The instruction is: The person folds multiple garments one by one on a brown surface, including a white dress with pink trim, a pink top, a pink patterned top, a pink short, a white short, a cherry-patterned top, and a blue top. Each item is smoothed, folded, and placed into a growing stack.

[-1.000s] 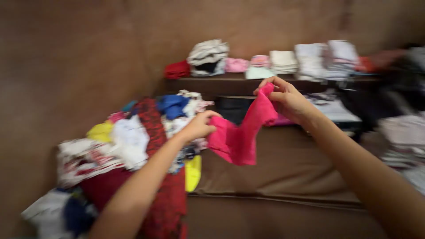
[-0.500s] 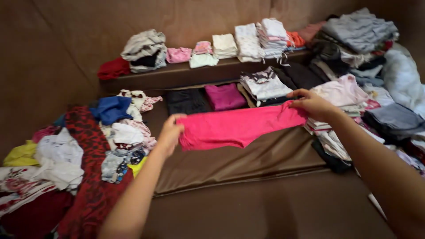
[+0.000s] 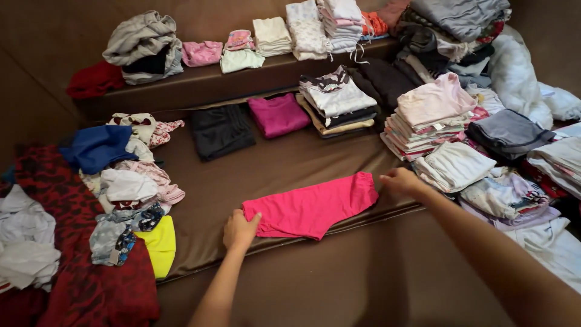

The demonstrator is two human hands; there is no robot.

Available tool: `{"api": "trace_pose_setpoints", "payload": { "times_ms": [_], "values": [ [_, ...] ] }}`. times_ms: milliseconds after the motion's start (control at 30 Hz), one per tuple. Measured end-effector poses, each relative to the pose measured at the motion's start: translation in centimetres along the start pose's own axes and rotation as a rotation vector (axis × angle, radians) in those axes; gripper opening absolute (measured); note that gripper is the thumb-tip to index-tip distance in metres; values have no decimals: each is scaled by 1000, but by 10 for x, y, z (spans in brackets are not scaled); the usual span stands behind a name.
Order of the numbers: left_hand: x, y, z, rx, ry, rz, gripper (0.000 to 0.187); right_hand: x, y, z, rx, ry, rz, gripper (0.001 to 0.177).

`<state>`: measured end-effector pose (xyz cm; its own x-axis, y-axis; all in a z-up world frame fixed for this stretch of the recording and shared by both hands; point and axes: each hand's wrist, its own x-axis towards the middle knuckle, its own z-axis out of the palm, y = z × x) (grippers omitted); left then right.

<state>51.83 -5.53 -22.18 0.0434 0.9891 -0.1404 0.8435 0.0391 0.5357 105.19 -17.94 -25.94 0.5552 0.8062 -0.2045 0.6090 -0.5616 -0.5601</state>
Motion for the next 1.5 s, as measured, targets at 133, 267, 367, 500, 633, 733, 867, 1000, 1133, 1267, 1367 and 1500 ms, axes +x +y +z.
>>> {"api": "trace_pose_setpoints", "payload": {
  "times_ms": [133, 267, 367, 500, 633, 733, 867, 1000, 1133, 1267, 1367, 1500],
  "values": [
    [0, 7, -2, -9, -16, 42, 51, -1, -17, 45, -137, 88, -15, 62],
    [24, -19, 1, -318, 9, 79, 46, -4, -39, 64, -14, -24, 72, 52],
    [34, -46, 6, -534, 1, 77, 40, -7, -52, 57, 553, -41, 54, 43],
    [37, -62, 12, -646, -97, -23, 33, -21, -71, 35, 687, -125, 190, 41],
    [31, -52, 8, -548, 24, 100, 38, -48, -99, 41, 628, -136, 295, 40],
    [16, -30, -5, -353, 202, 192, 50, -63, -121, 35, 789, -171, 255, 40],
    [-10, 17, -29, -125, 392, 333, 57, -80, -173, 16, 939, -275, 163, 42],
    [-20, 73, -51, -988, -440, 122, 59, -114, -246, 6, 844, -508, -162, 36],
    [-30, 98, -63, -1257, -670, -8, 52, -165, -313, 14, 889, -762, -379, 27],
    [-25, 100, -61, -1466, -675, 135, 53, -185, -335, 15, 875, -777, -461, 24],
    [-23, 116, -54, -1514, -629, 192, 47, -164, -325, 3, 954, -499, -323, 23],
    [-45, 176, -53, -1542, -584, 423, 49, -115, -283, -23, 1112, -156, -305, 21]
  ]
}}
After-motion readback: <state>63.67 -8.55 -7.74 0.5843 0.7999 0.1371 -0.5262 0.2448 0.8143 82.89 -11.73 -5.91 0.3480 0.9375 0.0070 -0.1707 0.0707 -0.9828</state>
